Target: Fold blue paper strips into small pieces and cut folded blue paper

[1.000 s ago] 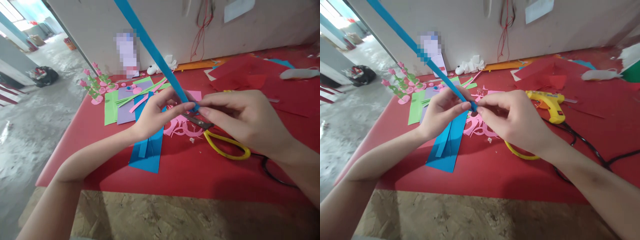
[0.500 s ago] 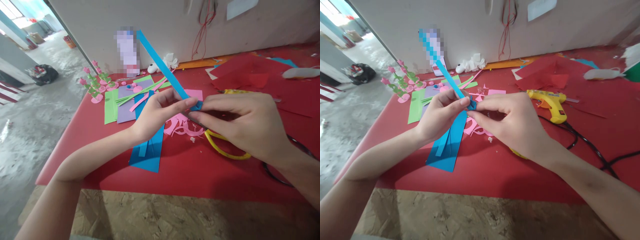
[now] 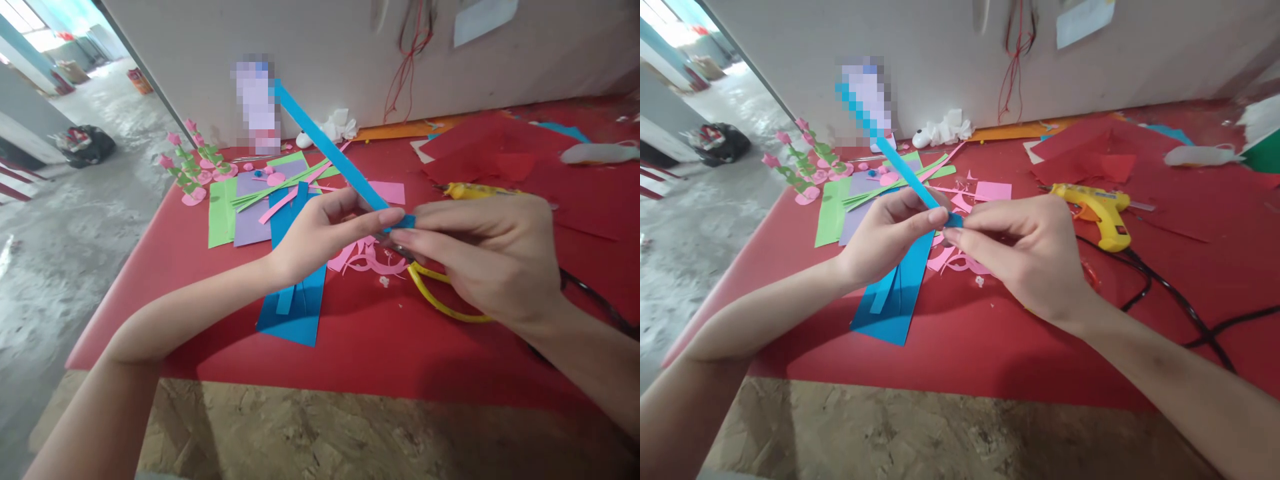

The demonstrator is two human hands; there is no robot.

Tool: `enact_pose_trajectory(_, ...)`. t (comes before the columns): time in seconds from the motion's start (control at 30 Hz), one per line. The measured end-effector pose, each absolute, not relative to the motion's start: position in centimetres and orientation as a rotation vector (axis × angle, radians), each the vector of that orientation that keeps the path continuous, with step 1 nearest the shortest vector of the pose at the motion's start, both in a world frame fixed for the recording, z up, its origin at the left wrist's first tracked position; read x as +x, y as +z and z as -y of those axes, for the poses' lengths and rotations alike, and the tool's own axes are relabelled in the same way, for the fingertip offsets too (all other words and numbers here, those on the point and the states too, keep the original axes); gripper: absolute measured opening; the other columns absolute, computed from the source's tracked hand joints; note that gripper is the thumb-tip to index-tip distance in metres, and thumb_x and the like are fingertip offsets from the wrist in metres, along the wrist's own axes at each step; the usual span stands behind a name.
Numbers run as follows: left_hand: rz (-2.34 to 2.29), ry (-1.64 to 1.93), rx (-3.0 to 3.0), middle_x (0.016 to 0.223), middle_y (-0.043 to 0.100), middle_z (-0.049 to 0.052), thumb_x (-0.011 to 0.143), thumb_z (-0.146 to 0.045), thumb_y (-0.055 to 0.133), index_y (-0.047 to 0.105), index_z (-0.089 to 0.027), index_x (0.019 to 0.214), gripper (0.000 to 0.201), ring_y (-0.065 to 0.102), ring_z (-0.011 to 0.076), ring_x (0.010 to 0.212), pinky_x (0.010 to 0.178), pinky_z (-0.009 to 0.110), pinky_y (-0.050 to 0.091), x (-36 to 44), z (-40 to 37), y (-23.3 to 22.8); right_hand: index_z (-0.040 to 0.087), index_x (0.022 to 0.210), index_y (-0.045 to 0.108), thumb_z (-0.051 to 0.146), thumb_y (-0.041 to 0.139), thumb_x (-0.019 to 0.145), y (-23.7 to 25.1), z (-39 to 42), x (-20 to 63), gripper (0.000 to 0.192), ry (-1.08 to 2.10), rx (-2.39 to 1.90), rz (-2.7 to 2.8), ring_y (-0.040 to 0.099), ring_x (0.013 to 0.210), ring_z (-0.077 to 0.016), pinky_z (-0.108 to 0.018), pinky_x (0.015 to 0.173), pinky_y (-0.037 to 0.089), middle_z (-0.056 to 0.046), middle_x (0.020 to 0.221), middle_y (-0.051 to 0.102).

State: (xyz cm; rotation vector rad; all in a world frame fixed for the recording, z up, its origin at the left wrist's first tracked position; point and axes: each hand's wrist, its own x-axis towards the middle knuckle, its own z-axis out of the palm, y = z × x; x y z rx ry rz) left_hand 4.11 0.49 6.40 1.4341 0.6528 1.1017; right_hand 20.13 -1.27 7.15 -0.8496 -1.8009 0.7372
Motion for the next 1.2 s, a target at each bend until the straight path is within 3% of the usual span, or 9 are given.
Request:
enact_pose_trajectory(0.13,-0.62,1.206,1.541,0.073,0.061,-0.006,0.08,-0.012,0.059,0.057,-0.017,0.078,0.006,0.061,0.0019,0.066,0.063,0.014,0.053,4.2,-0.4,6.1,0.018,0.048,0.046,0.014,0.061,0.077,6.8,1.5,20.0,0.033,0.647,-0.872,1.665,0.028,0.048,-0.0053,-0.024,0.043,0.023,0.005,0.048,0.029)
enact_pose_trajectory(0.27,-0.662,1.407,1.824,0.082,0.062,-0.002,0.081,-0.015,0.059,0.058,-0.018,0.084,0.004,0.06,0.0056,0.076,0.07,0.018,0.054,3.9,-0.3,6.1,0.017,0.047,0.039,0.015,0.059,0.079,7.0,1.6,19.9,0.038,0.529,-0.917,1.65,0.029,0.048,-0.0061,-0.027,0.045,0.023,0.004,0.048,0.029)
enact_pose_trajectory(0.43,-0.657,1.468,2.148,0.095,0.068,0.003,0.086,-0.018,0.054,0.062,-0.018,0.098,0.014,0.064,0.01,0.087,0.077,0.023,0.056,3.4,0.0,6.1,0.018,0.054,0.032,0.011,0.055,0.081,7.5,1.9,20.1,0.036,0.07,-0.876,1.858,0.024,0.048,-0.0061,-0.027,0.044,0.02,0.004,0.051,0.024)
enact_pose_trajectory(0.67,-0.648,1.51,2.396,0.099,0.07,0.003,0.086,-0.02,0.053,0.066,-0.022,0.098,0.018,0.067,0.0135,0.091,0.078,0.026,0.056,3.4,0.0,6.1,0.019,0.056,0.037,0.003,0.055,0.074,7.7,1.7,20.4,0.031,-0.371,-0.683,2.032,0.027,0.048,-0.0073,-0.024,0.043,0.025,0.004,0.05,0.032)
enact_pose_trajectory(0.97,-0.548,1.522,2.488,0.08,0.071,0.003,0.082,-0.023,0.061,0.066,-0.019,0.083,0.006,0.066,0.0124,0.077,0.071,0.026,0.054,2.8,-0.8,6.6,0.02,0.055,0.048,0.01,0.051,0.08,8.2,2.0,20.5,0.027,-0.349,-0.753,2.195,0.045,0.046,-0.0089,-0.025,0.044,0.033,0.002,0.05,0.05)
enact_pose_trajectory(1.2,-0.506,1.538,2.353,0.074,0.07,0.001,0.08,-0.018,0.061,0.065,-0.02,0.08,0.004,0.064,0.012,0.073,0.068,0.026,0.052,3.0,-0.8,6.6,0.019,0.057,0.056,0.012,0.057,0.078,8.5,2.1,20.2,0.022,-0.123,-0.815,2.087,0.043,0.042,-0.007,-0.022,0.041,0.032,0.004,0.046,0.051)
